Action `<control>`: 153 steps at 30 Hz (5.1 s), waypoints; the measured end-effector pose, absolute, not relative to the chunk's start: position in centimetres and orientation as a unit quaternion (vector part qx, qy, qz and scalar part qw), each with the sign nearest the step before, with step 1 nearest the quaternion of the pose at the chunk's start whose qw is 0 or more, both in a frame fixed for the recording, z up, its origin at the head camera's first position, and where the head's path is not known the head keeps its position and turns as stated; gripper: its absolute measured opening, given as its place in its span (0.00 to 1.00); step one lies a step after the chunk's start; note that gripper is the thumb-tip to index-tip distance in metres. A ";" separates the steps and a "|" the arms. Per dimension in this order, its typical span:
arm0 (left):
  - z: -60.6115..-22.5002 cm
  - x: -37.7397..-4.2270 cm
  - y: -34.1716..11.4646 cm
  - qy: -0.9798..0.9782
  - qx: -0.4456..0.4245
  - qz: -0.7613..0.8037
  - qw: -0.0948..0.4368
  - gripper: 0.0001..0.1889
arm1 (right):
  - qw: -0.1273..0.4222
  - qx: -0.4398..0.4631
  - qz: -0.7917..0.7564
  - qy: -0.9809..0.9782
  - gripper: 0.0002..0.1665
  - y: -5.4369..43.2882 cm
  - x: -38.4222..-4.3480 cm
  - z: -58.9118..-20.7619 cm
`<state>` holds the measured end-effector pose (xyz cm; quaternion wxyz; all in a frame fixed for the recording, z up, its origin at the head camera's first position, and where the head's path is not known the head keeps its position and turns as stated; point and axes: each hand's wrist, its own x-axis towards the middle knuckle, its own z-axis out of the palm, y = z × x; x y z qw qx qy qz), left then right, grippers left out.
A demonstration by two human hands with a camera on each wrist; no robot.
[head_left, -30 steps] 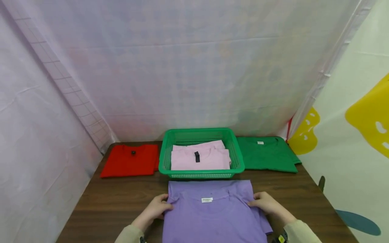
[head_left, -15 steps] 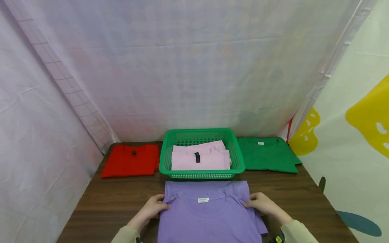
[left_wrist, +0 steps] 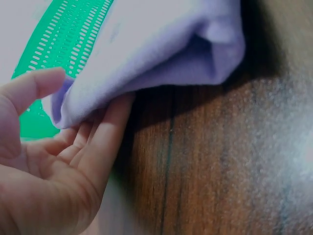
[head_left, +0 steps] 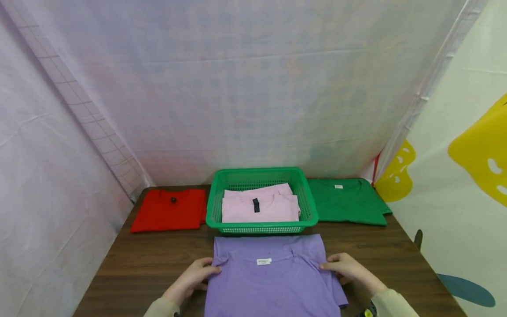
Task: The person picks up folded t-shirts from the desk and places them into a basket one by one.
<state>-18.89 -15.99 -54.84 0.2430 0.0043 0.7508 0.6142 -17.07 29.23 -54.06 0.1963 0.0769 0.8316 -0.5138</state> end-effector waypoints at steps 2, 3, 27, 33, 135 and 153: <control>-54.8 -18.8 -16.0 0.746 0.014 0.616 0.254 0.32 | 0.196 0.073 -0.525 0.825 0.12 29.2 -17.1 -54.2; -54.8 -18.8 -16.0 0.743 0.016 0.617 0.257 0.33 | 0.195 0.063 -0.530 0.823 0.12 29.2 -17.1 -54.3; -53.8 -18.4 -16.4 0.730 0.040 0.650 0.208 0.31 | 0.150 -0.036 -0.535 0.831 0.12 29.0 -17.0 -52.4; -53.1 -18.0 -16.5 0.725 0.045 0.656 0.207 0.31 | 0.154 -0.030 -0.534 0.831 0.15 29.1 -16.5 -51.5; -43.3 -24.1 -18.6 0.752 0.073 0.638 0.147 0.30 | 0.171 -0.078 -0.632 0.752 0.11 28.8 -23.6 -41.7; -42.0 -28.8 -17.5 0.738 0.058 0.658 0.141 0.30 | 0.160 0.006 -0.644 0.748 0.15 28.5 -28.6 -40.7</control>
